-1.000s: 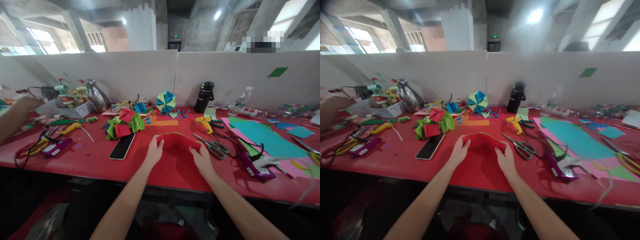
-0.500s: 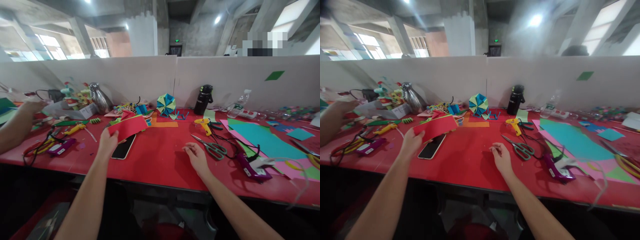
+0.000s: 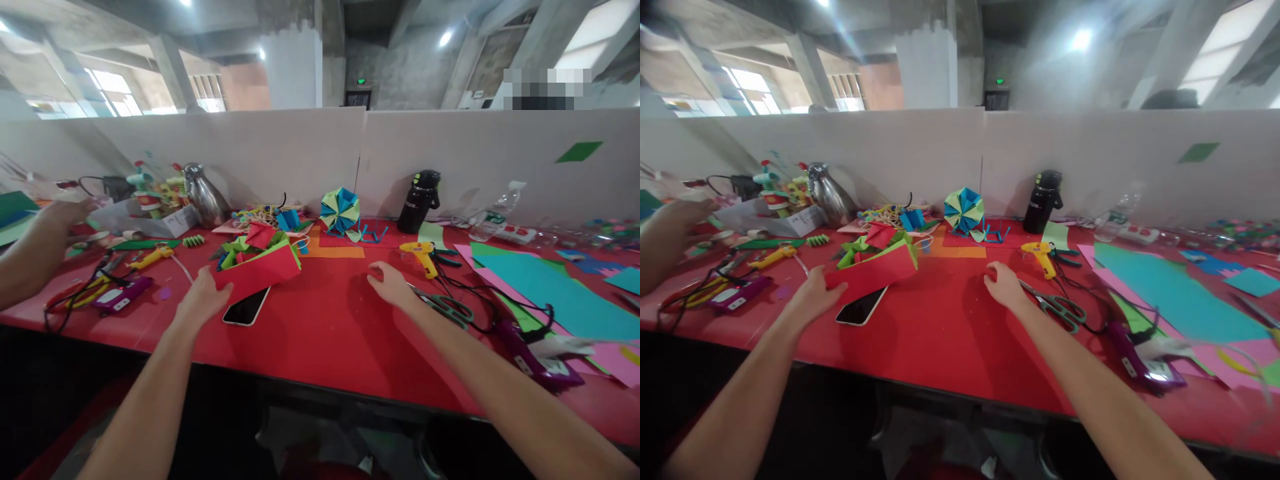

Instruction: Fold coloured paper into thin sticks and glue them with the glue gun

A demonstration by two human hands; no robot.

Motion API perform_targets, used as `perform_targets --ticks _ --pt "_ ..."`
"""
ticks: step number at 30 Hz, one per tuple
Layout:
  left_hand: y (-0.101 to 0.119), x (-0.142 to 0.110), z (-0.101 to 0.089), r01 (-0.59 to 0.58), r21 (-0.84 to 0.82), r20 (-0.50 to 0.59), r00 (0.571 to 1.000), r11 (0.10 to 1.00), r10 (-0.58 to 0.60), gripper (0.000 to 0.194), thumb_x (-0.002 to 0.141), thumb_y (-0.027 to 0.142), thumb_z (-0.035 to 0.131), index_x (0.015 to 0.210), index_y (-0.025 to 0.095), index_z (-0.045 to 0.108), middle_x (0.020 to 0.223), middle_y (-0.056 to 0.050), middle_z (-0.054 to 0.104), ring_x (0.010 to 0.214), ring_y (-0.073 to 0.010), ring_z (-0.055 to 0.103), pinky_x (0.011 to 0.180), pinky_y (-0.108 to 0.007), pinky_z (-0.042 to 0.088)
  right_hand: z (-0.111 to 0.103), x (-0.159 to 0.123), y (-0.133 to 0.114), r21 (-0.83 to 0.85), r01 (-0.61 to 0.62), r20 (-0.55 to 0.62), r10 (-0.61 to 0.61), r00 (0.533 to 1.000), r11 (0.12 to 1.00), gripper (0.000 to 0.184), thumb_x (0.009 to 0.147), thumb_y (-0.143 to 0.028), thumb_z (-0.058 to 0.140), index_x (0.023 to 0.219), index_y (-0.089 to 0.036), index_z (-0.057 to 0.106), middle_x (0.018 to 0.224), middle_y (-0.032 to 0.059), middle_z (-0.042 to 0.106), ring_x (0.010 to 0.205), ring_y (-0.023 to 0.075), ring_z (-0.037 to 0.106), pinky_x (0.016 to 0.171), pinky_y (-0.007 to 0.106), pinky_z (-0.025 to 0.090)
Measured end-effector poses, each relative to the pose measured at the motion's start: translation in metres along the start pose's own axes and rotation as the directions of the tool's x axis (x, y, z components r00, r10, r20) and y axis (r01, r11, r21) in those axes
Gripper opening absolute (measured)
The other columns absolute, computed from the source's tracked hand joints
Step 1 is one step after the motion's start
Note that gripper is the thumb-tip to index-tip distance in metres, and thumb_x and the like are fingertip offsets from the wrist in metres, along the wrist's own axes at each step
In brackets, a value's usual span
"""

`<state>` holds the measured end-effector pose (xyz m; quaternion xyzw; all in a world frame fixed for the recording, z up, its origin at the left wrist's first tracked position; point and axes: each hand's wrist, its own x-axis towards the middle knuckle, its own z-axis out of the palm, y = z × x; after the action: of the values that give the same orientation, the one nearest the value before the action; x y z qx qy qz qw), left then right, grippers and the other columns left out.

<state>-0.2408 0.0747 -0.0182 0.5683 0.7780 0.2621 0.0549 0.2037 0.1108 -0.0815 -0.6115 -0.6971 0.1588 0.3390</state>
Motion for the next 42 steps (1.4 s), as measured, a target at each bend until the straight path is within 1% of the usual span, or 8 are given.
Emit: perform_targets --ticks 4,6,11,16,24,30,36,42 --pt "0.024 -0.018 -0.004 -0.118 0.366 -0.048 0.988 0.923 0.145 0.066 0.086 0.04 0.058 0.142 0.009 0.044 0.154 -0.028 0.039 0.137 -0.0501 0.042 0.101 -0.066 0.044 0.002 0.053 0.009 -0.259 0.121 0.137 -0.088 0.987 0.958 0.038 0.09 -0.018 0.056 0.127 -0.013 0.06 0.139 0.0201 0.059 0.131 0.0287 0.054 0.111 0.042 0.04" --pt "0.045 -0.033 0.004 -0.358 0.352 -0.021 0.921 0.865 0.39 0.049 0.091 0.033 0.053 0.136 0.012 0.052 0.151 -0.022 0.045 0.14 -0.0405 0.042 0.109 -0.058 0.042 0.004 0.075 0.01 -0.352 0.21 0.256 -0.122 0.959 0.912 0.039 0.088 -0.018 0.059 0.127 -0.014 0.063 0.137 0.0181 0.062 0.13 0.0286 0.056 0.108 0.039 0.042" --pt "0.093 -0.066 0.041 -0.91 -0.052 0.383 0.362 0.411 0.85 0.034 0.095 0.033 0.055 0.126 0.023 0.063 0.143 -0.009 0.058 0.133 -0.0261 0.053 0.114 -0.045 0.04 0.008 0.117 0.005 -0.527 0.371 0.466 -0.104 0.879 0.765 0.029 0.089 -0.014 0.056 0.113 -0.014 0.071 0.104 0.0181 0.075 0.1 0.0313 0.071 0.085 0.04 0.052" --pt "0.11 -0.071 0.057 -0.942 -0.089 0.442 0.255 0.325 0.86 0.037 0.089 0.019 0.058 0.125 0.022 0.064 0.141 -0.007 0.06 0.133 -0.0276 0.052 0.114 -0.046 0.038 0.008 0.126 -0.006 -0.591 0.487 0.532 -0.143 0.835 0.643 0.028 0.086 -0.006 0.052 0.099 -0.015 0.075 0.097 0.016 0.076 0.094 0.0282 0.071 0.081 0.037 0.049" --pt "0.112 -0.058 0.064 -0.88 0.122 0.462 0.459 0.458 0.759 0.033 0.083 0.007 0.053 0.112 0.015 0.067 0.114 -0.011 0.07 0.111 -0.0273 0.064 0.096 -0.042 0.049 0.008 0.124 -0.019 -0.669 0.448 0.315 -0.32 0.894 0.592 0.029 0.09 -0.018 0.05 0.112 -0.012 0.067 0.115 0.0186 0.07 0.112 0.0314 0.06 0.091 0.042 0.042" --pt "0.129 -0.051 0.097 -0.929 0.043 0.466 0.344 0.368 0.815 0.048 0.094 0.021 0.051 0.141 0.016 0.054 0.153 -0.01 0.049 0.141 -0.0284 0.045 0.118 -0.043 0.033 0.0 0.136 -0.023 -0.647 0.447 0.254 -0.379 0.89 0.618 0.03 0.091 -0.012 0.046 0.109 -0.017 0.069 0.112 0.0132 0.07 0.107 0.0267 0.058 0.084 0.036 0.041" --pt "0.127 -0.027 0.11 -0.827 0.23 0.37 0.562 0.513 0.74 0.047 0.101 0.027 0.039 0.138 0.003 0.055 0.147 -0.022 0.053 0.14 -0.0339 0.046 0.117 -0.049 0.034 -0.032 0.141 -0.021 -0.529 0.233 -0.123 -0.345 0.93 0.816 0.034 0.095 -0.015 0.04 0.111 -0.017 0.07 0.115 0.0137 0.07 0.104 0.0292 0.061 0.086 0.038 0.045" --pt "0.119 -0.022 0.11 -0.792 0.168 0.322 0.607 0.587 0.727 0.043 0.101 0.03 0.038 0.128 0.007 0.061 0.139 -0.021 0.06 0.136 -0.0305 0.052 0.117 -0.047 0.034 -0.065 0.14 -0.028 -0.156 0.221 -0.441 -0.269 0.856 0.963 0.023 0.088 -0.015 0.051 0.104 -0.018 0.067 0.094 0.0105 0.071 0.085 0.0245 0.068 0.083 0.039 0.051"
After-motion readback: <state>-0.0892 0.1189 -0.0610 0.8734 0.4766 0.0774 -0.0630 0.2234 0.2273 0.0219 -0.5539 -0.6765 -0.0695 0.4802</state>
